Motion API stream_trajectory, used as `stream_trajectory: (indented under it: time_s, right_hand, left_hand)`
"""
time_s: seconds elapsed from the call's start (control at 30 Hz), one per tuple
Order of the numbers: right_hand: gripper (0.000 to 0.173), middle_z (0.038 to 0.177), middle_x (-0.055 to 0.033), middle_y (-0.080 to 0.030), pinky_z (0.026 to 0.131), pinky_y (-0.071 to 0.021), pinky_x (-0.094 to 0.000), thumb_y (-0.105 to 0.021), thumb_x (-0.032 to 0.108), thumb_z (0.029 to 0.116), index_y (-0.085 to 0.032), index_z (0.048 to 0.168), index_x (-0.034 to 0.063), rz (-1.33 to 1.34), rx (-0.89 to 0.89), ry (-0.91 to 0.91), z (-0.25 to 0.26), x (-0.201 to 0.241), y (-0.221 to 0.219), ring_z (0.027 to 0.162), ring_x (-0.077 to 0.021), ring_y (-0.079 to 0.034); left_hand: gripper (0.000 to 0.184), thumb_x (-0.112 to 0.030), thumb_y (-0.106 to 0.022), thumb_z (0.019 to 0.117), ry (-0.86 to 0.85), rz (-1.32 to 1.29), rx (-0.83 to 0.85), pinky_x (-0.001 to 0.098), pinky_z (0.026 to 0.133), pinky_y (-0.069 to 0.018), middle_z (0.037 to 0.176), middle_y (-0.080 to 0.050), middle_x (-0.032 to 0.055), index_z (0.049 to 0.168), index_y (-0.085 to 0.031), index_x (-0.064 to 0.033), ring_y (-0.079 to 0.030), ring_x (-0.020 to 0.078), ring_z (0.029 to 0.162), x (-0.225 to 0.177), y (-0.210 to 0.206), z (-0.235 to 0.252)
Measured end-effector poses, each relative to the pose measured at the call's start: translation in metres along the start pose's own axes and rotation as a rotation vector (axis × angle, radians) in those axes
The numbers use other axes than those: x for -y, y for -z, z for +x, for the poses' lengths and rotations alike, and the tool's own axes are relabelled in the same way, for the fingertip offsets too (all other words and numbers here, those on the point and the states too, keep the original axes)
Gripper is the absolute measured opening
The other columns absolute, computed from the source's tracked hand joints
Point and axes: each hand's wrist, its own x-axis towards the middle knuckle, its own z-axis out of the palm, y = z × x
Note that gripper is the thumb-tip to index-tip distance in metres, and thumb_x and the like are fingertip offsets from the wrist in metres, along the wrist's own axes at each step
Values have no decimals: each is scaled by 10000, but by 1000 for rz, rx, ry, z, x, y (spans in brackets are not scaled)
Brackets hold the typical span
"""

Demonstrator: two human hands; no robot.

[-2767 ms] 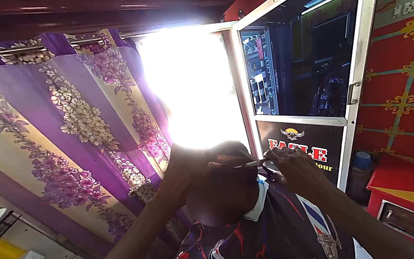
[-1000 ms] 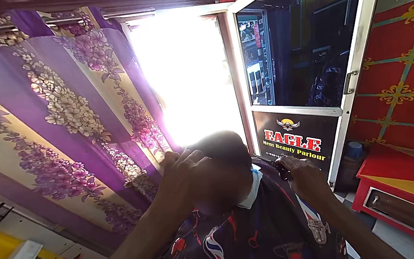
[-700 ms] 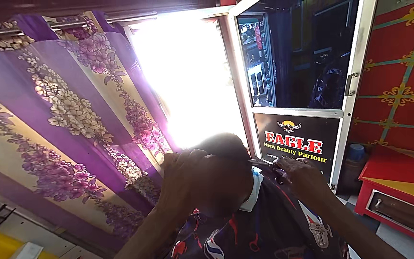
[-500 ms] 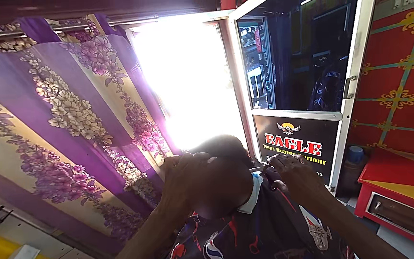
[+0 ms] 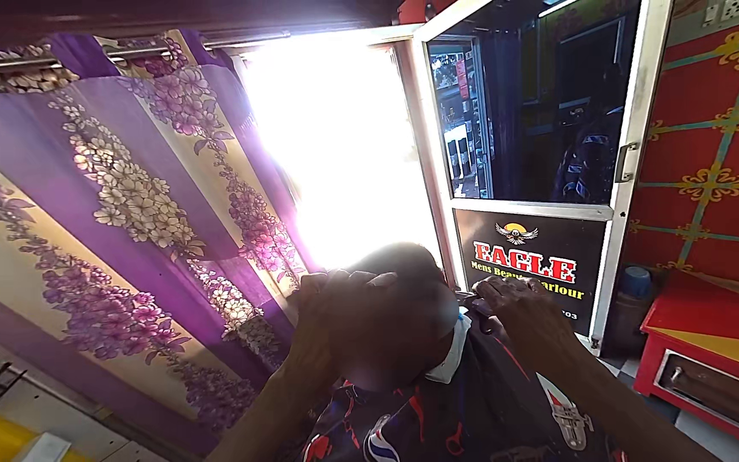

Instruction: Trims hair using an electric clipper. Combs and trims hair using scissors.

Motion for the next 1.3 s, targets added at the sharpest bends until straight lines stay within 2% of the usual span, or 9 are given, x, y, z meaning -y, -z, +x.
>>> stream_trajectory:
  time_s: [0.07, 0.13, 0.23, 0.4, 0.57, 0.7, 0.8, 0.97, 1.3]
  right_hand:
    - [447, 964, -87, -715, 739, -566, -512, -923, 24, 651, -717, 1042, 96, 8, -1, 11, 3, 4, -1, 888, -307, -709]
    - [356, 855, -53, -700, 665, -546, -459, -869, -38, 695, -712, 977, 111, 28, -55, 36, 3, 6, -3, 783, -263, -698]
    - [292, 828, -25, -694, 668, -564, -444, -804, -53, 755, -706, 962, 127, 113, -81, -22, -4, 2, -4, 747, -231, -698]
    - [371, 904, -68, -741, 687, -590, -538, -827, -59, 727, -744, 1045, 112, 241, -36, -238, -27, -9, -16, 778, -294, -729]
    - [357, 920, -55, -752, 688, -594, -528, -838, -16, 739, -755, 1058, 122, 229, -23, -247, -38, -15, -27, 773, -277, -733]
    - [356, 943, -49, -753, 705, -592, -532, -833, -13, 745, -756, 1065, 125, 234, -36, -248, -42, -17, -27, 792, -277, -733]
    - [379, 980, -71, -762, 735, -593, -555, -834, -26, 737, -761, 1083, 111, 234, -50, -286, -49, -25, -24, 827, -302, -739]
    - [368, 950, -85, -754, 737, -579, -586, -863, -13, 737, -754, 1072, 93, 226, -24, -330, -55, -39, -22, 805, -317, -729]
    - [405, 991, -75, -755, 819, -563, -581, -834, -51, 751, -740, 1108, 116, 247, 102, -250, -20, -35, -15, 874, -311, -730]
  left_hand:
    - [328, -342, -582, 1023, -5, -15, 2, 439, 793, -393, 1016, -726, -13, 1292, -695, -192, -633, 175, 872, 1, 0, 1]
    - [327, -345, -584, 1023, -6, -31, -2, 432, 802, -404, 1020, -722, -12, 1287, -699, -188, -636, 171, 889, 1, 0, 1]
    - [234, -328, -608, 1013, 85, -55, -94, 423, 834, -416, 1058, -728, -5, 1116, -769, -193, -650, 146, 935, -4, 3, -4]
    - [265, -338, -576, 1000, 339, 17, -88, 435, 712, -417, 767, -701, -64, 975, -788, -182, -579, 86, 613, -5, 19, -7]
    - [282, -362, -552, 1009, 241, 51, 101, 460, 732, -416, 708, -668, -70, 940, -786, -221, -573, 111, 579, -15, 8, -9]
    - [237, -342, -558, 1012, 33, 33, 193, 466, 769, -448, 771, -682, -64, 958, -767, -244, -625, 130, 644, -22, 0, -15]
    - [260, -365, -534, 1033, -75, -92, 177, 449, 847, -445, 901, -727, -94, 996, -773, -269, -661, 80, 777, 0, 20, -14]
    - [275, -450, -555, 970, -56, -33, 265, 467, 790, -428, 931, -724, -124, 996, -792, -313, -654, 84, 804, 39, 47, 2]
    - [302, -368, -511, 1034, -234, 67, 313, 445, 780, -416, 889, -668, -6, 1029, -745, -177, -623, 190, 816, 26, 10, 57]
